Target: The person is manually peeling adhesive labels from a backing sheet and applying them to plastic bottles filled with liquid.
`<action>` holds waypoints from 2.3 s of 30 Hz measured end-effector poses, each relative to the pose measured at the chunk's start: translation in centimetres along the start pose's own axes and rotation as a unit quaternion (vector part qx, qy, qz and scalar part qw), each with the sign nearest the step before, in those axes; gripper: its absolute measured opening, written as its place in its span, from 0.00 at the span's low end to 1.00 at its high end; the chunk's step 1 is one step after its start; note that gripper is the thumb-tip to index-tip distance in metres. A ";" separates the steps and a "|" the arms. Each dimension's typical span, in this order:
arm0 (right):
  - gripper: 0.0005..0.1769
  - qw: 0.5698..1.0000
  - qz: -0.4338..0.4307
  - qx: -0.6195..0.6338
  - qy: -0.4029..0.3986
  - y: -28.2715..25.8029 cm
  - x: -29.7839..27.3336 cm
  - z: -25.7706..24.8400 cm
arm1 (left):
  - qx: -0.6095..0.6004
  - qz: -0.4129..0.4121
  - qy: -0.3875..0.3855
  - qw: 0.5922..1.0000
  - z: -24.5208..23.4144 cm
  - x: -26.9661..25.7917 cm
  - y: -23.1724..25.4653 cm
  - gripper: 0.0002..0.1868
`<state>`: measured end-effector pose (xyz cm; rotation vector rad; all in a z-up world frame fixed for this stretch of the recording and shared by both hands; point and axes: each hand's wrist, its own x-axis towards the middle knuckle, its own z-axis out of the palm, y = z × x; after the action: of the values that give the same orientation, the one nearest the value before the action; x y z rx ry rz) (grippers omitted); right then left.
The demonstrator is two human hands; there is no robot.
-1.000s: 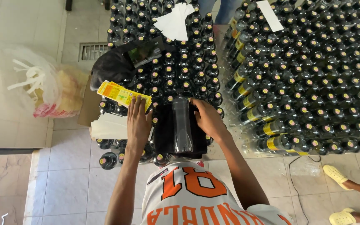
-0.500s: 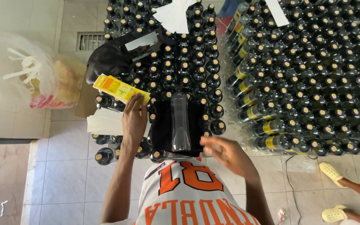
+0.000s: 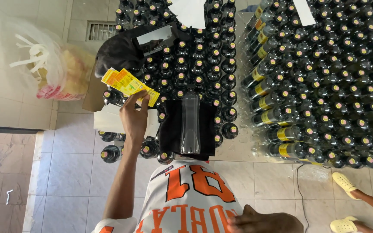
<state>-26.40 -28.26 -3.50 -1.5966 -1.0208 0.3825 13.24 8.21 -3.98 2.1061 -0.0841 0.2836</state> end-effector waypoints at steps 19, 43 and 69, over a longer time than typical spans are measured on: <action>0.09 0.913 0.018 0.035 0.407 -4.9 17.5 -7.1 | -0.451 -0.116 0.033 0.884 -1.8 -5.3 10.4 0.21; 0.11 0.793 0.170 -0.172 0.560 -0.6 22.3 -11.9 | -0.393 0.008 -0.177 0.902 2.6 -11.3 17.0 0.08; 0.21 0.777 0.129 -0.045 0.614 -1.4 20.5 -10.6 | -0.446 0.035 -0.136 0.884 3.0 -10.6 15.3 0.26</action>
<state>-7.69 -19.09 6.56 -1.6086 0.2079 -0.5366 0.84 -2.92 4.80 1.2053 -0.3828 -0.0286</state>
